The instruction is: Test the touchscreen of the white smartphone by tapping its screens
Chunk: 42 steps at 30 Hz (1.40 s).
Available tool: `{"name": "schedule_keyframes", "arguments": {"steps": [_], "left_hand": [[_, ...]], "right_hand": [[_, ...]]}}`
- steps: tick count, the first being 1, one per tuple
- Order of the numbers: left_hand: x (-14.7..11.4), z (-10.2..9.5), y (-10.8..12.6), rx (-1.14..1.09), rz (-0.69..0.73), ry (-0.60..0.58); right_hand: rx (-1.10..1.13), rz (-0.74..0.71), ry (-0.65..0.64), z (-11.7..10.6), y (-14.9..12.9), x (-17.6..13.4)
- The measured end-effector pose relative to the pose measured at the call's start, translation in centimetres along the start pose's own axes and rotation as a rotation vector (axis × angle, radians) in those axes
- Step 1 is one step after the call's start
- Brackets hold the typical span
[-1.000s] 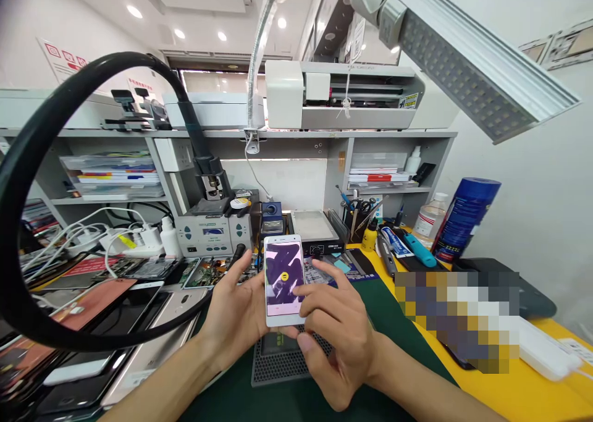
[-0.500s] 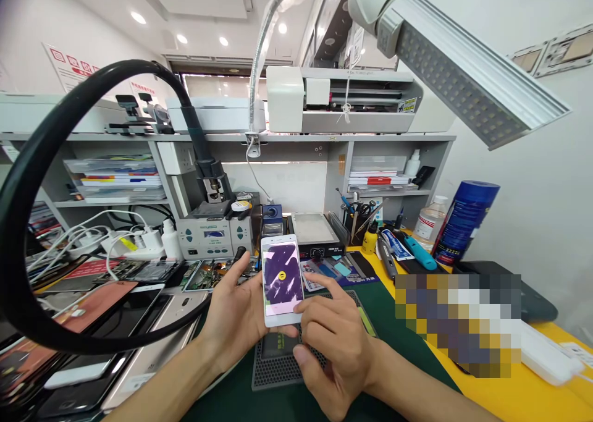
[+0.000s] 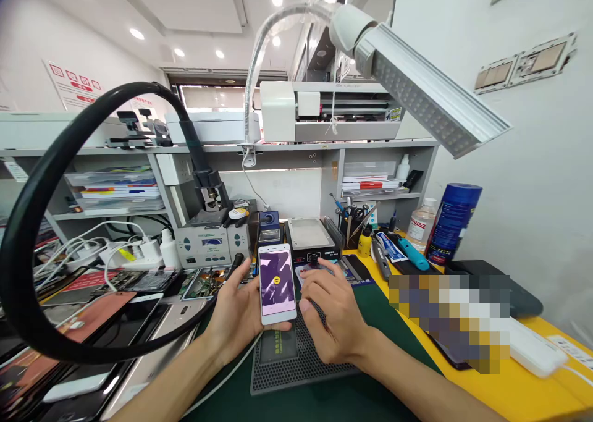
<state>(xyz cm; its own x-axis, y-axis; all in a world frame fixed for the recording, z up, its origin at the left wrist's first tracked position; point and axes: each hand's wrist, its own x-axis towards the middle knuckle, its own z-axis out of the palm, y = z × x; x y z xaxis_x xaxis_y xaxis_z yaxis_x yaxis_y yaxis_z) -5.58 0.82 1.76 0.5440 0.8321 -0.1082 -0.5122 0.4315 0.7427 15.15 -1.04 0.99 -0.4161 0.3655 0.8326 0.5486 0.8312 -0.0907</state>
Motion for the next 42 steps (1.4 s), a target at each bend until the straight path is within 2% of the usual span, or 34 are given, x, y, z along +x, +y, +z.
{"name": "schedule_keyframes", "arguments": {"steps": [10, 15, 21, 26, 32, 37, 42], "left_hand": [[0.1, -0.1, -0.1, 0.049, 0.002, 0.029], [-0.1, 0.5, -0.2, 0.056, 0.011, 0.069], [-0.2, 0.6, -0.3, 0.069, 0.032, 0.116], [0.0, -0.1, -0.5, 0.087, 0.015, 0.125], [0.0, 0.0, -0.6, 0.065, 0.010, 0.098], [-0.1, 0.1, -0.6, 0.034, 0.012, 0.056], [-0.2, 0.0, -0.5, 0.022, 0.006, 0.063]], "right_hand": [[0.016, -0.008, -0.033, 0.5, -0.2, -0.2], [0.012, -0.016, -0.032, 0.6, -0.6, -0.1], [-0.029, 0.087, -0.027, 0.7, 1.4, -0.6], [-0.056, 0.147, -0.121, 0.7, 2.5, -1.2], [-0.087, 0.109, -0.244, 0.9, 1.3, -1.3], [-0.098, 0.095, -0.281, 0.8, 0.9, -1.2], [-0.095, 0.085, -0.287, 0.9, 1.1, -1.2]]}}
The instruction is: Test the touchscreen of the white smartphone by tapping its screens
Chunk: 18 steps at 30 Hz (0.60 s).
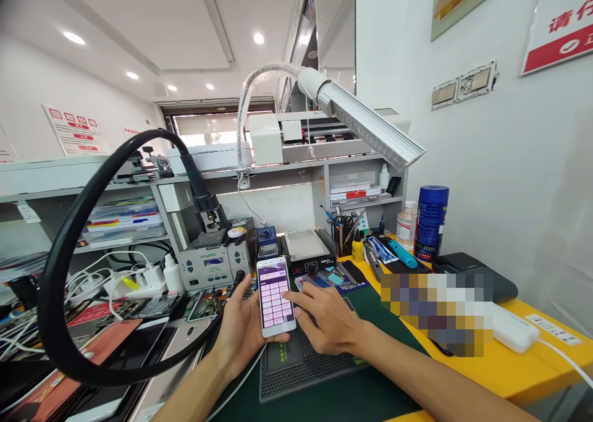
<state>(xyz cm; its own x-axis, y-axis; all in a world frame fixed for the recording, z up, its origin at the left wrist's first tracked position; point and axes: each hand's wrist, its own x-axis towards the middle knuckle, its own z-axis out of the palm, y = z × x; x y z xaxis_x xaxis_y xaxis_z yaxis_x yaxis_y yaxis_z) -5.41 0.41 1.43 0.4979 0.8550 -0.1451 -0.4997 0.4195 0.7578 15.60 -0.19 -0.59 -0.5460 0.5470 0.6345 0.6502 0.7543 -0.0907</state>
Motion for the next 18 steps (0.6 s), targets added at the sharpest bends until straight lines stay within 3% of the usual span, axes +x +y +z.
{"name": "schedule_keyframes", "arguments": {"steps": [12, 18], "left_hand": [[-0.07, 0.19, 0.14, 0.012, -0.008, 0.010], [-0.22, 0.22, 0.52, -0.009, 0.014, -0.056]], "right_hand": [[0.052, 0.013, 0.095, 0.39, 0.63, -0.10], [0.078, -0.024, 0.140, 0.17, 0.10, -0.03]]}}
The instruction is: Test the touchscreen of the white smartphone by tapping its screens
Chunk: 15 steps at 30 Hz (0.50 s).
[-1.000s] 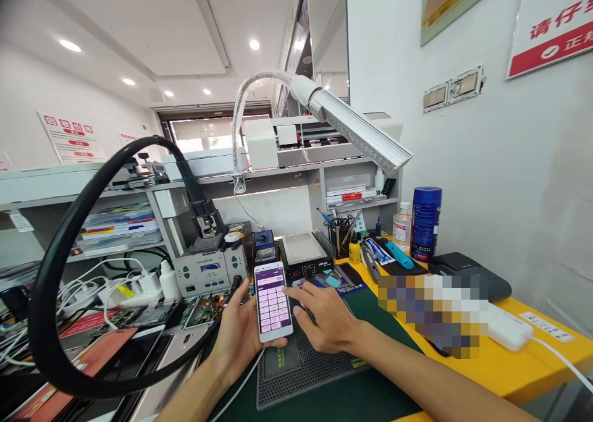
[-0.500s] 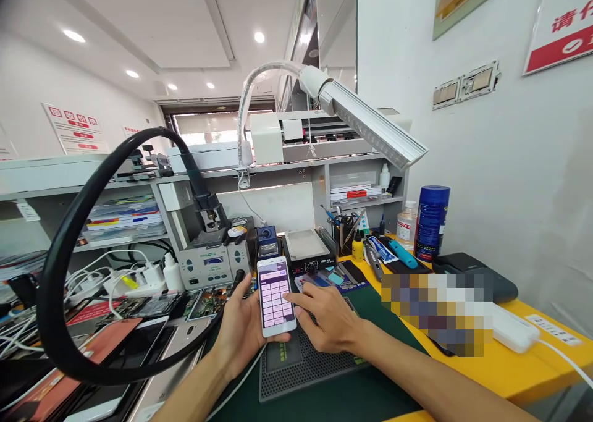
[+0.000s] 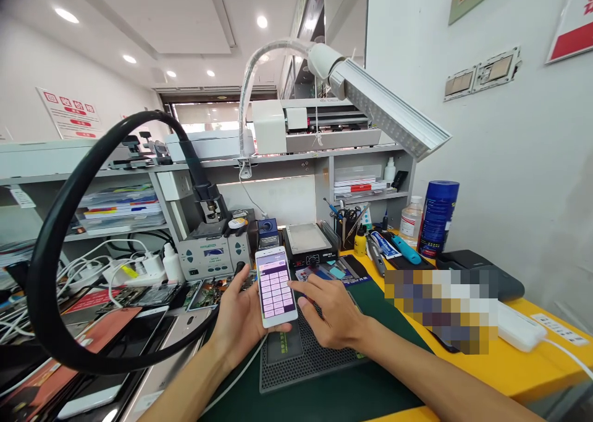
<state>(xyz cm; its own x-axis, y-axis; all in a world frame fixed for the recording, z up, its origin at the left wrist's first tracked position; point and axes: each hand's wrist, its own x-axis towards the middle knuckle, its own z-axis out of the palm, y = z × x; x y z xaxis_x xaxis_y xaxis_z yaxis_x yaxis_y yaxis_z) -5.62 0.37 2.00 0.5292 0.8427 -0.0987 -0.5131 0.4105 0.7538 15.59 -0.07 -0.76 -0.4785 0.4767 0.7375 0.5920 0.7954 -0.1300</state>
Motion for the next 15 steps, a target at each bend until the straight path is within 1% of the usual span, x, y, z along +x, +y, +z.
{"name": "schedule_keyframes", "arguments": {"steps": [5, 10, 15], "left_hand": [[-0.3, 0.4, 0.4, -0.059, 0.027, -0.041], [-0.3, 0.5, 0.3, -0.072, 0.027, -0.095], [-0.4, 0.7, 0.3, -0.077, 0.031, -0.087]], "right_hand": [[0.036, -0.059, 0.076, -0.3, -0.7, 0.0], [0.055, -0.096, 0.178, -1.3, -1.4, 0.2], [0.045, -0.116, 0.259, -2.0, -2.2, 0.8]]}}
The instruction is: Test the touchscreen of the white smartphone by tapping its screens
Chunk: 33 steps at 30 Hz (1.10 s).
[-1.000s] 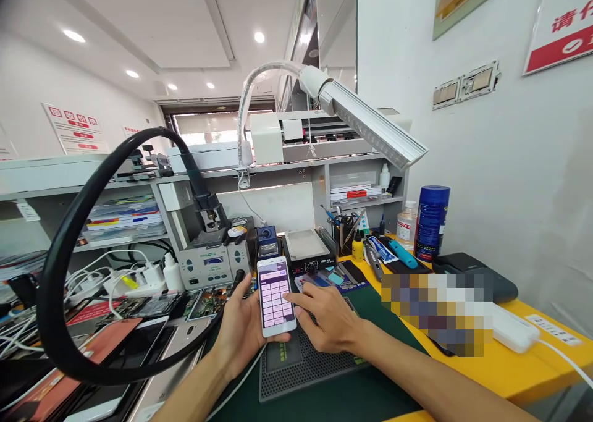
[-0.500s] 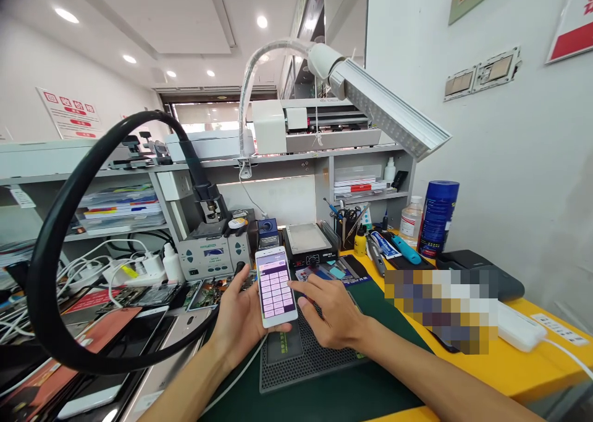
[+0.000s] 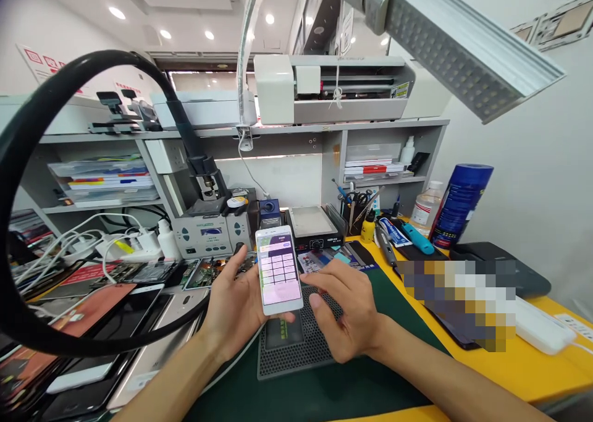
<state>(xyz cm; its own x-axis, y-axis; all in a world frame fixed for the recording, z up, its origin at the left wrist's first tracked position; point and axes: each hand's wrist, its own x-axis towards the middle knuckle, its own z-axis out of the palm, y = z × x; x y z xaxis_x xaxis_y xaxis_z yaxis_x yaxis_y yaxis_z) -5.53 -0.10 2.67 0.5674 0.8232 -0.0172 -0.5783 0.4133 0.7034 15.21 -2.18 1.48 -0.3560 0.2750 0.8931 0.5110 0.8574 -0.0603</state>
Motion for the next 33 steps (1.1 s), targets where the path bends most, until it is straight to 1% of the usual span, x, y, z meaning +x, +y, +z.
{"name": "schedule_keyframes", "arguments": {"steps": [5, 9, 16, 21, 25, 27, 29, 31, 33], "left_hand": [[0.3, 0.0, 0.0, -0.001, 0.001, 0.009], [0.4, -0.1, 0.2, 0.001, -0.007, 0.015], [0.1, -0.1, 0.2, -0.041, -0.026, -0.040], [0.0, 0.0, 0.2, -0.067, -0.053, -0.082], [-0.1, 0.1, 0.2, -0.057, -0.046, -0.092], [-0.1, 0.1, 0.2, -0.066, -0.044, -0.085], [-0.2, 0.2, 0.1, -0.078, -0.045, -0.074], [-0.2, 0.3, 0.1, -0.086, -0.045, -0.064], [-0.2, 0.4, 0.0, -0.086, -0.038, -0.057]], "right_hand": [[-0.015, -0.013, 0.026, 0.2, -0.5, 0.2], [-0.025, -0.006, -0.010, 0.2, -0.9, 0.2], [0.006, 0.048, -0.050, 0.2, -1.5, -0.1], [0.010, 0.092, -0.028, 0.1, -2.1, -0.2], [0.001, 0.059, -0.068, -0.3, -2.6, -0.1], [-0.011, 0.019, -0.140, -0.4, -3.1, -0.2], [-0.029, -0.016, -0.259, -0.1, -3.8, -0.7], [-0.044, 0.033, -0.305, 0.6, -4.5, -1.5], [-0.021, 0.082, -0.255, 1.4, -5.2, -2.2]]}}
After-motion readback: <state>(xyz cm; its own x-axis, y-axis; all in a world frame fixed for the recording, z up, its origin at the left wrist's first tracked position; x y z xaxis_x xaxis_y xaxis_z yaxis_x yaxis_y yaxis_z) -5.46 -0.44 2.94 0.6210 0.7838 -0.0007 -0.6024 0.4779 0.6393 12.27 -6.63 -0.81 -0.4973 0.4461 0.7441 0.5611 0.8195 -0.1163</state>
